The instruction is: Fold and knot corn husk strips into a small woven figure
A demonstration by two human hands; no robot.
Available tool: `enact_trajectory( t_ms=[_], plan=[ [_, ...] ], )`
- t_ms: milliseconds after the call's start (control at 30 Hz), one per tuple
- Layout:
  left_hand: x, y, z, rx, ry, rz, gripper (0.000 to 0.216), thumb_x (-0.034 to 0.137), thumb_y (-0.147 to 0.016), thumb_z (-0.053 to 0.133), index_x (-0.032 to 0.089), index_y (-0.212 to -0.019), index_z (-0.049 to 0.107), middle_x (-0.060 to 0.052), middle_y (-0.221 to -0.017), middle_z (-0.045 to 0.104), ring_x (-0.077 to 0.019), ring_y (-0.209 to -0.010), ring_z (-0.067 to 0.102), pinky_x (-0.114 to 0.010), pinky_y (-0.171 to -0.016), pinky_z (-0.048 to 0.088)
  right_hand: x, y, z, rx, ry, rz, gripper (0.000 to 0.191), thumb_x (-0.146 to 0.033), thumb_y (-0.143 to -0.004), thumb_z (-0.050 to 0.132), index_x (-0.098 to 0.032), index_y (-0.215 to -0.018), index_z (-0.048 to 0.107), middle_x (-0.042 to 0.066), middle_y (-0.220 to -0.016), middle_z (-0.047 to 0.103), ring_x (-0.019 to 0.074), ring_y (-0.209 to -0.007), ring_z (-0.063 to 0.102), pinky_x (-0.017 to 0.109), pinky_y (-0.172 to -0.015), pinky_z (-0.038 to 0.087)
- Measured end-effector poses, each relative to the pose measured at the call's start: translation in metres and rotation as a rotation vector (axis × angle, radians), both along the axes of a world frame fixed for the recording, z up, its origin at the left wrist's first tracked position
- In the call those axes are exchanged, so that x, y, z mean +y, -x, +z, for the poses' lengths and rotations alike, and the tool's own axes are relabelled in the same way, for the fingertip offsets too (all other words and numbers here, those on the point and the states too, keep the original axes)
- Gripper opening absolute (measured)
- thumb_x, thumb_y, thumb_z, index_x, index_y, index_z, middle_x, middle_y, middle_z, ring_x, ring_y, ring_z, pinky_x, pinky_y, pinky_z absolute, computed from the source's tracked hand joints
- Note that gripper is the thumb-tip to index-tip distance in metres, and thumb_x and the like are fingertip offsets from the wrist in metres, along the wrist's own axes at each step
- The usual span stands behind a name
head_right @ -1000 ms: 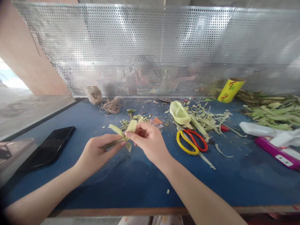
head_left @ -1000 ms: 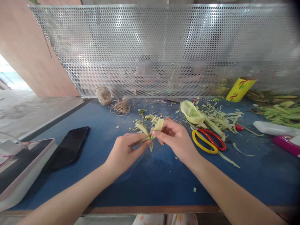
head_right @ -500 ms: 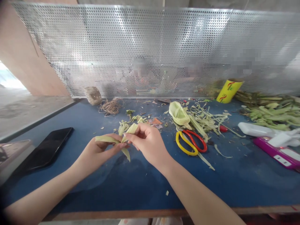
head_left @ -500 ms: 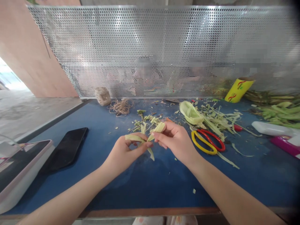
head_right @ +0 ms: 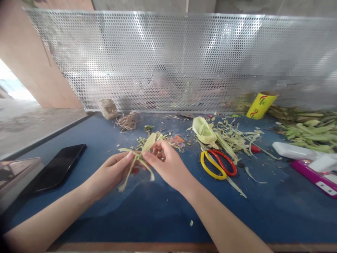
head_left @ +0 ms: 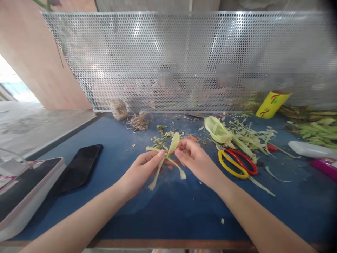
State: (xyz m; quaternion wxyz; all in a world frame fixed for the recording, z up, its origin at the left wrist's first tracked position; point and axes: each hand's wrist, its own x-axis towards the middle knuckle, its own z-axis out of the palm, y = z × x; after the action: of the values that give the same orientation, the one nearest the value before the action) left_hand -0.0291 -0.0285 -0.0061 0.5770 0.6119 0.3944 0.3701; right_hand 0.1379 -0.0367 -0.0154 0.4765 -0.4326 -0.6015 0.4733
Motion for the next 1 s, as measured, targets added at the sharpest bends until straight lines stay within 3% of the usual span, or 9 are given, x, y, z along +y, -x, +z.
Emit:
enact_trajectory(
  t_ms=[67,167,233,367,600,1000],
  plan=[
    [0.0,0.0,-0.001,-0.056,0.01,0.033,0.023,0.037,-0.072,0.062,0.017,-0.082,0.067,-0.003,-0.07,0.068,-0.0126,-0.064,0.059,-0.02,-0.056,0.044,0.0,0.0,-0.001,-0.066,0.072,-0.001,0.034,-0.046,-0.072,0.06,-0.019,-0.088,0.047,0.0,-0.08,0.051,0.0091,-0.062,0.049,0.023,-0.056,0.04],
    [0.001,0.0,-0.002,-0.105,-0.007,0.073,0.02,0.025,-0.063,0.071,0.018,-0.082,0.066,0.002,-0.061,0.065,-0.0111,-0.058,0.059,-0.021,-0.057,0.045,-0.003,0.0,-0.002,-0.069,0.165,0.175,0.033,-0.049,-0.077,0.053,-0.018,-0.083,0.047,-0.001,-0.071,0.054,0.0087,-0.058,0.048,0.023,-0.056,0.039],
    [0.002,0.0,-0.002,-0.08,-0.059,0.068,0.014,0.023,-0.063,0.071,0.017,-0.076,0.067,0.001,-0.066,0.065,-0.0124,-0.063,0.06,-0.024,-0.063,0.047,-0.004,0.0,-0.002,-0.033,0.212,0.272,0.032,-0.048,-0.079,0.051,-0.017,-0.082,0.049,-0.003,-0.061,0.051,0.0075,-0.052,0.044,0.022,-0.052,0.036],
    [0.003,0.0,-0.002,0.039,-0.194,0.103,0.01,0.023,-0.066,0.068,0.015,-0.071,0.068,-0.002,-0.083,0.065,-0.0149,-0.075,0.059,-0.025,-0.069,0.047,-0.004,-0.002,-0.004,0.021,0.266,0.308,0.031,-0.044,-0.073,0.061,-0.015,-0.08,0.055,-0.006,-0.054,0.042,0.0053,-0.046,0.037,0.02,-0.047,0.028],
    [0.002,0.001,-0.002,0.115,-0.084,0.104,0.022,0.036,-0.072,0.061,0.014,-0.072,0.054,0.007,-0.048,0.047,-0.0065,-0.043,0.04,-0.02,-0.043,0.032,-0.003,-0.008,0.003,-0.184,0.063,0.293,0.026,-0.038,-0.082,0.051,-0.016,-0.072,0.06,-0.005,-0.05,0.039,0.007,-0.047,0.038,0.021,-0.047,0.03],
    [0.0,-0.003,0.002,-0.152,0.072,0.132,0.026,0.034,-0.065,0.069,0.014,-0.072,0.053,0.006,-0.051,0.047,-0.004,-0.041,0.036,-0.017,-0.038,0.026,-0.002,-0.014,0.01,-0.273,0.017,0.278,0.027,-0.036,-0.083,0.048,-0.016,-0.072,0.062,-0.004,-0.049,0.041,0.0076,-0.047,0.041,0.02,-0.046,0.031]
  ],
)
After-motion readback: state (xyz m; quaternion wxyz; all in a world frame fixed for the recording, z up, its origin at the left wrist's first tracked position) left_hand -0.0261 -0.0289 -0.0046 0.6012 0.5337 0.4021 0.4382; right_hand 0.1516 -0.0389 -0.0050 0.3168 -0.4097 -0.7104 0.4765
